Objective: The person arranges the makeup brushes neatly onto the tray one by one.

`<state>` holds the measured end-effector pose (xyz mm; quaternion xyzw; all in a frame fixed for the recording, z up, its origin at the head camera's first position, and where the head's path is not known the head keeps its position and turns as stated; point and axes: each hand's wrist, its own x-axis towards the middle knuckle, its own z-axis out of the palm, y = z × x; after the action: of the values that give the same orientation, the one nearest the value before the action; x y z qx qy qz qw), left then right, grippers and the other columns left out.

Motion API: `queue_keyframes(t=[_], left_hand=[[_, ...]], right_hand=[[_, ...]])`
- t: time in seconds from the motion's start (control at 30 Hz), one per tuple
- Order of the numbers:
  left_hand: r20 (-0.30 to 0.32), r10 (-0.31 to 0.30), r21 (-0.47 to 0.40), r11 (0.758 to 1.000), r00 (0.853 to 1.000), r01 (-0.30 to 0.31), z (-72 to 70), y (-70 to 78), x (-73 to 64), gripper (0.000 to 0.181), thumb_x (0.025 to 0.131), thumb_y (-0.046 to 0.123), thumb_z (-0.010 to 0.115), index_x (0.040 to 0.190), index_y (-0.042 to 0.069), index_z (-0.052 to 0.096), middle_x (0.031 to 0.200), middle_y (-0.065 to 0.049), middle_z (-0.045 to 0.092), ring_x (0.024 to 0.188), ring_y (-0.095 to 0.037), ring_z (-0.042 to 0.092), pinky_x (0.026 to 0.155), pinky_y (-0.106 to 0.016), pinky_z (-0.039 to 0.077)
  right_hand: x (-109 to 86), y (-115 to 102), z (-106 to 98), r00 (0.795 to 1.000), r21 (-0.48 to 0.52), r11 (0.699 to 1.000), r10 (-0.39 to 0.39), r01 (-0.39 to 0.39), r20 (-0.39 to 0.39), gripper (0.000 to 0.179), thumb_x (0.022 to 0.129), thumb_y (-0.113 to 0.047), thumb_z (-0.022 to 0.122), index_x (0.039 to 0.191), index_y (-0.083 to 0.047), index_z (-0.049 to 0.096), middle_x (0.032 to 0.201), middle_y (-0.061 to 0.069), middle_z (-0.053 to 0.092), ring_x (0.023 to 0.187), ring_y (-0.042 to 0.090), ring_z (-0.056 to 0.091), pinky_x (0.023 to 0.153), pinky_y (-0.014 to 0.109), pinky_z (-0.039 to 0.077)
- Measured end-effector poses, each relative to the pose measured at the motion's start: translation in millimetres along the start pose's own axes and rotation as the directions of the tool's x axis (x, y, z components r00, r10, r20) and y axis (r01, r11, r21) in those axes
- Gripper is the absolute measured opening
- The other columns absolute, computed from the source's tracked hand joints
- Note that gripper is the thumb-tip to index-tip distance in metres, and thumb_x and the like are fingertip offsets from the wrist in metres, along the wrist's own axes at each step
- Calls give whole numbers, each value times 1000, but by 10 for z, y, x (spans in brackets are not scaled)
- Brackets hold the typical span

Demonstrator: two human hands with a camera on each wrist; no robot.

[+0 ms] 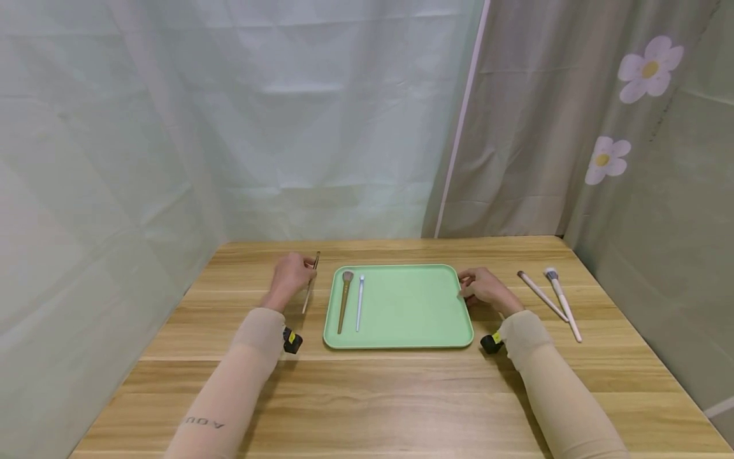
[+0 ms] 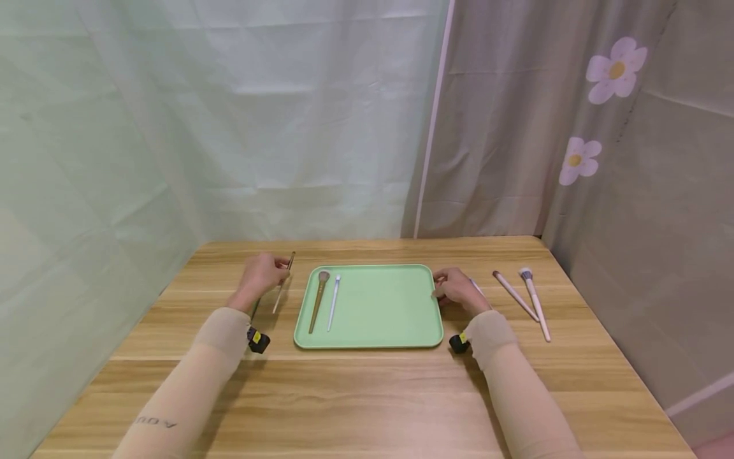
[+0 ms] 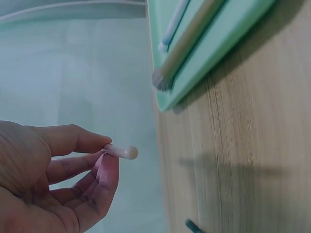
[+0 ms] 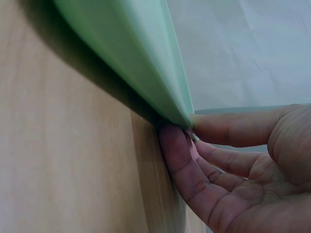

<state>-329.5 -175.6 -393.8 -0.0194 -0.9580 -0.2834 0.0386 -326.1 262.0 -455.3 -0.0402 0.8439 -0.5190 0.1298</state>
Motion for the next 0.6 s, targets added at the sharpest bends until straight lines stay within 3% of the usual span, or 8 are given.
queue_keyframes(t=[0.2,0.6], left_hand=[[5,19,-14,1000,1000,-19,83,104,7,30,95,3,66,122,-6,73,108,-20,75,89,-28,68,74,-38,55],[41,-18,-73,997,999,21,196,270,-16,29,97,2,67,124,-5,72,107,-19,75,81,-21,64,62,-26,48]], right_hand=[[3,8,-7,1000,-1,1000,0,0,1,56,92,8,66,144,16,47,107,21,56,79,21,63,71,33,61],[7,8,-3,1000,7,1000,-4,4,12,57,92,8,66,145,16,46,108,22,57,79,21,64,73,35,62]])
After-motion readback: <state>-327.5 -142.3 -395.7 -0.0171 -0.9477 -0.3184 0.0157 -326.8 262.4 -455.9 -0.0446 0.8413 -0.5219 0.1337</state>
